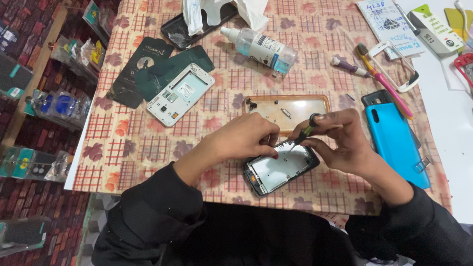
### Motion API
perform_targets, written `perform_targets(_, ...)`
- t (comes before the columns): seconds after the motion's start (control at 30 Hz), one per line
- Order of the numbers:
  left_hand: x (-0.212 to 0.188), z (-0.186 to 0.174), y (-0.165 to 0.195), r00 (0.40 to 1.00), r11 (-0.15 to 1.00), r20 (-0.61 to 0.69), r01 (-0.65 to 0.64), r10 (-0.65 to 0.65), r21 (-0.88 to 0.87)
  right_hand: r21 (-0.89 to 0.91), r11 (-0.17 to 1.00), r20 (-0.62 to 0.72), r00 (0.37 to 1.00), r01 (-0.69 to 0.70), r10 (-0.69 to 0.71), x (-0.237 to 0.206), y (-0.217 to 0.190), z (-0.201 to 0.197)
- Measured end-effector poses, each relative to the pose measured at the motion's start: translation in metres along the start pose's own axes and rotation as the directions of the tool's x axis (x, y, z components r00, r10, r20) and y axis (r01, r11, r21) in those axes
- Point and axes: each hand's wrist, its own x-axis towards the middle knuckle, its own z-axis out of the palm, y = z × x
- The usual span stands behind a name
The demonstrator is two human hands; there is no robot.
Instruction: The person uses a screwdriver to remove screws from a smartphone chassis, then places a metal shielding plate inside the phone and secures it with screws. The work is performed on a cluttered table with various tools and phone parts visible.
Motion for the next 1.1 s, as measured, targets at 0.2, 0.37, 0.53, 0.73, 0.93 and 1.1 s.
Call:
perform_targets(0.2, -0.001, 0.0, 0.006, 0.997, 0.998, -0.045, -0.066, 0.067, 0.024, -0.15, 0.981, -0.035, 0.991, 0.12, -0.127, 0.005, -0.003, 0.0)
perform_targets(0.37, -0.001, -0.001, 0.013, 0.99, 0.993, 0.083, -0.114, 0.111, 0.028, 0.0, 1.0, -0.007, 1.0, -0.028, 0.028, -0.002, -0.007, -0.005)
perform_targets(0.53, -0.004, -0.002, 0.018, 0.988, 0.989, 0.078, -0.136, 0.131, 0.06, -0.16, 0.987, -0.202, 0.979, -0.015, -0.018, -0.003, -0.001, 0.004)
perform_targets(0.73, -0.002, 0.0, 0.022, 0.988, 0.991, 0.117, -0.111, 0.102, 0.073, -0.012, 1.0, -0.007, 1.0, -0.004, 0.004, -0.004, -0.006, -0.005)
perform_targets(0.93, -0.003, 0.0, 0.02, 0.987, 0.986, 0.109, -0.132, 0.12, 0.107, -0.227, 0.974, -0.218, 0.975, -0.014, -0.037, -0.004, 0.004, 0.005)
perform_targets(1.1, -0.004, 0.002, 0.019, 0.981, 0.98, 0.084, -0.182, 0.176, 0.08, 0.004, 0.999, -0.031, 0.999, -0.042, 0.042, -0.01, -0.002, -0.003)
